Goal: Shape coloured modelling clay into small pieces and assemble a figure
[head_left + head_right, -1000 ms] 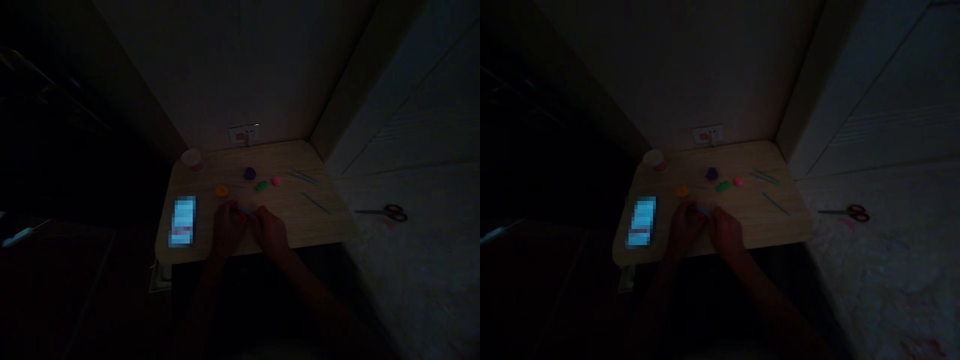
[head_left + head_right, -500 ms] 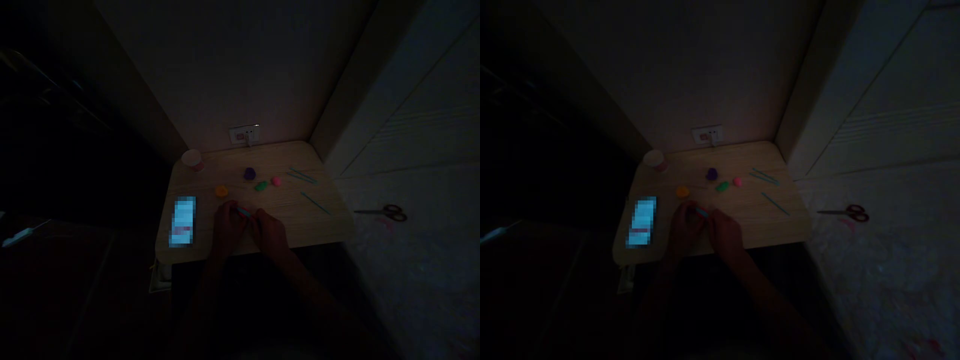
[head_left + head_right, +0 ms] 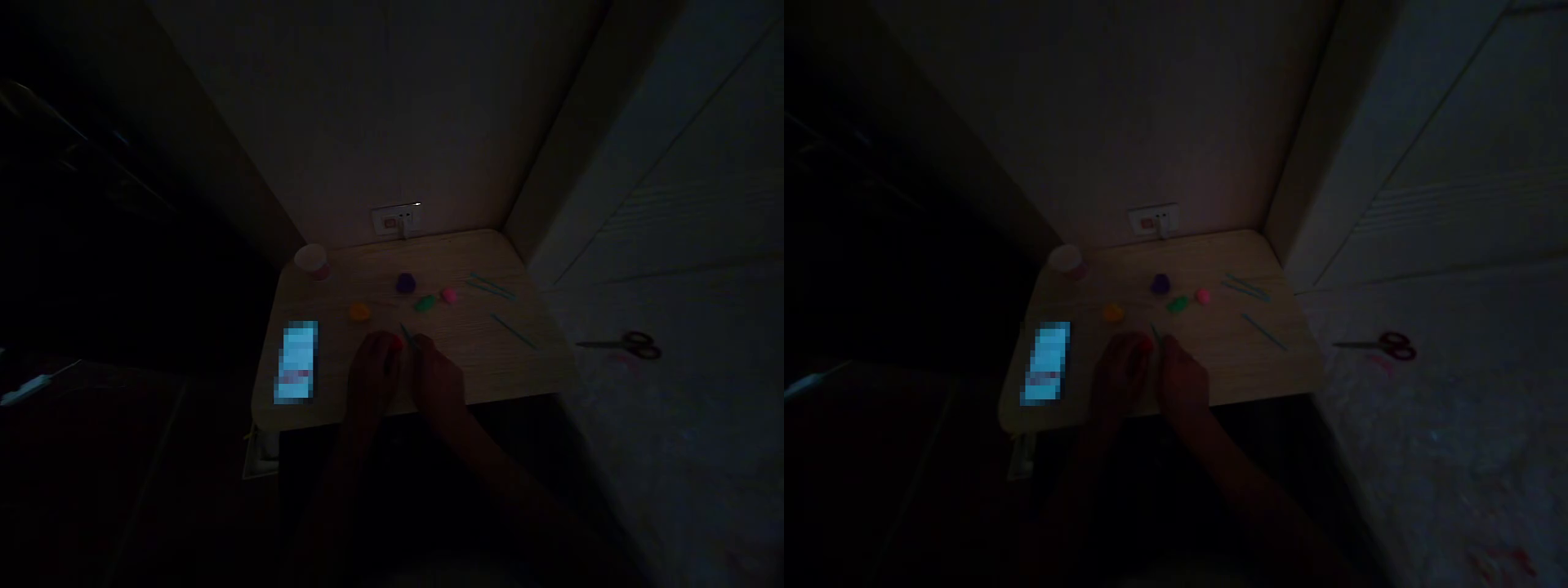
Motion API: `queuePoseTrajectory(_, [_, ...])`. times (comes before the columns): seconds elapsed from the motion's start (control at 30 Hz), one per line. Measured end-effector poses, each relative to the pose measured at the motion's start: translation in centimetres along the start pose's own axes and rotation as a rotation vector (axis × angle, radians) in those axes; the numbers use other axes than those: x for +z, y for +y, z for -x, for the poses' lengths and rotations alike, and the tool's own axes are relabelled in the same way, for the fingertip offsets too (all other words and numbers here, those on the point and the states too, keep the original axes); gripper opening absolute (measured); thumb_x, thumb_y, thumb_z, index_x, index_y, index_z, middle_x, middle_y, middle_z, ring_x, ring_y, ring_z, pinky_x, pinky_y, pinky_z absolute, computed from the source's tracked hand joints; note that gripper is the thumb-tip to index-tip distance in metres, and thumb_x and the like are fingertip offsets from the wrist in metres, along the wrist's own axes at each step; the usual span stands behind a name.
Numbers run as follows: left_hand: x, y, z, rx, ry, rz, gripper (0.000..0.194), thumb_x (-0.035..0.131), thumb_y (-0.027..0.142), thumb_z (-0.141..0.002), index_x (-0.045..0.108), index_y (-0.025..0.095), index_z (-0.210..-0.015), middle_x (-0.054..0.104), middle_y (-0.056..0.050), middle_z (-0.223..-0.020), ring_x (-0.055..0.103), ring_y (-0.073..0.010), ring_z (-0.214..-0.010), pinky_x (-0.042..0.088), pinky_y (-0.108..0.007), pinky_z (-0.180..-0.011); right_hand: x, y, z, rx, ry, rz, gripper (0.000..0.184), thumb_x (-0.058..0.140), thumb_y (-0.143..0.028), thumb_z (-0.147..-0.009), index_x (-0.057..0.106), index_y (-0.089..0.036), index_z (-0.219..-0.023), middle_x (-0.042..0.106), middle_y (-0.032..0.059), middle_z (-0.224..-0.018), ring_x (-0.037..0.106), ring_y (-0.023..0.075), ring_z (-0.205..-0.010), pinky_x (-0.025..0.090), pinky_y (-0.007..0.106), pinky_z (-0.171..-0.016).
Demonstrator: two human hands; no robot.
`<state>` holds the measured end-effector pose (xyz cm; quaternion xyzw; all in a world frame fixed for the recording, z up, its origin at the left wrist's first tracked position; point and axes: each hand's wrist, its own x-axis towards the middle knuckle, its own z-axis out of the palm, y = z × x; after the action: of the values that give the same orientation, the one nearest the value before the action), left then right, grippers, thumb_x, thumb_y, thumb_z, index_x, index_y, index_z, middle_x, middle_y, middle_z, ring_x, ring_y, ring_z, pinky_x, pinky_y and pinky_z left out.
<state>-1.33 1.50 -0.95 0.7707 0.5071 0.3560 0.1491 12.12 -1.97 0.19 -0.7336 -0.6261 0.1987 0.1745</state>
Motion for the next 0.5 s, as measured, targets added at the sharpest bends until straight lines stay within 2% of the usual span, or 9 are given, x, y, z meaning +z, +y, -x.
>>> queuePoseTrajectory(0.13, [0.15, -0.39, 0.1, 0.002, 0.007, 0.024, 0.02, 0.059, 0.016, -0.096, 0.066, 0.024, -0.113, 0.072, -0.007, -0.115, 0.069, -0.0236, -0.108, 0.059, -0.04, -0.099, 0.14, -0.07, 0.2, -0.065, -0.003, 0.012, 0.034, 0.042, -0.02, -0.107, 0.059, -0.015, -0.136, 0.08, 0.0143, -0.112, 0.078, 0.0259, -0.094, 0.05, 0.03, -0.072])
queuePoseTrajectory(0.33, [0.23, -0.78, 0.16, 0.029, 0.009, 0.036, 0.024, 0.06, 0.015, -0.097, 0.067, 0.022, -0.118, 0.073, -0.008, -0.118, 0.07, -0.0236, -0.11, 0.059, -0.041, -0.101, 0.34, -0.21, 0.25, -0.112, 0.001, -0.004, 0.033, 0.043, -0.017, -0.106, 0.063, -0.016, -0.133, 0.079, 0.0137, -0.117, 0.077, 0.0219, -0.093, 0.049, 0.027, -0.073])
queuePoseTrajectory(0.5, [0.22, -0.96, 0.17, 0.029, -0.005, 0.031, 0.023, 0.059, 0.016, -0.097, 0.069, 0.023, -0.117, 0.073, -0.009, -0.119, 0.07, -0.024, -0.11, 0.06, -0.043, -0.102, 0.77, 0.21, 0.16, -0.204, -0.008, -0.021, 0.035, 0.04, -0.021, -0.108, 0.064, -0.016, -0.133, 0.08, 0.0123, -0.112, 0.077, 0.0215, -0.089, 0.051, 0.027, -0.074])
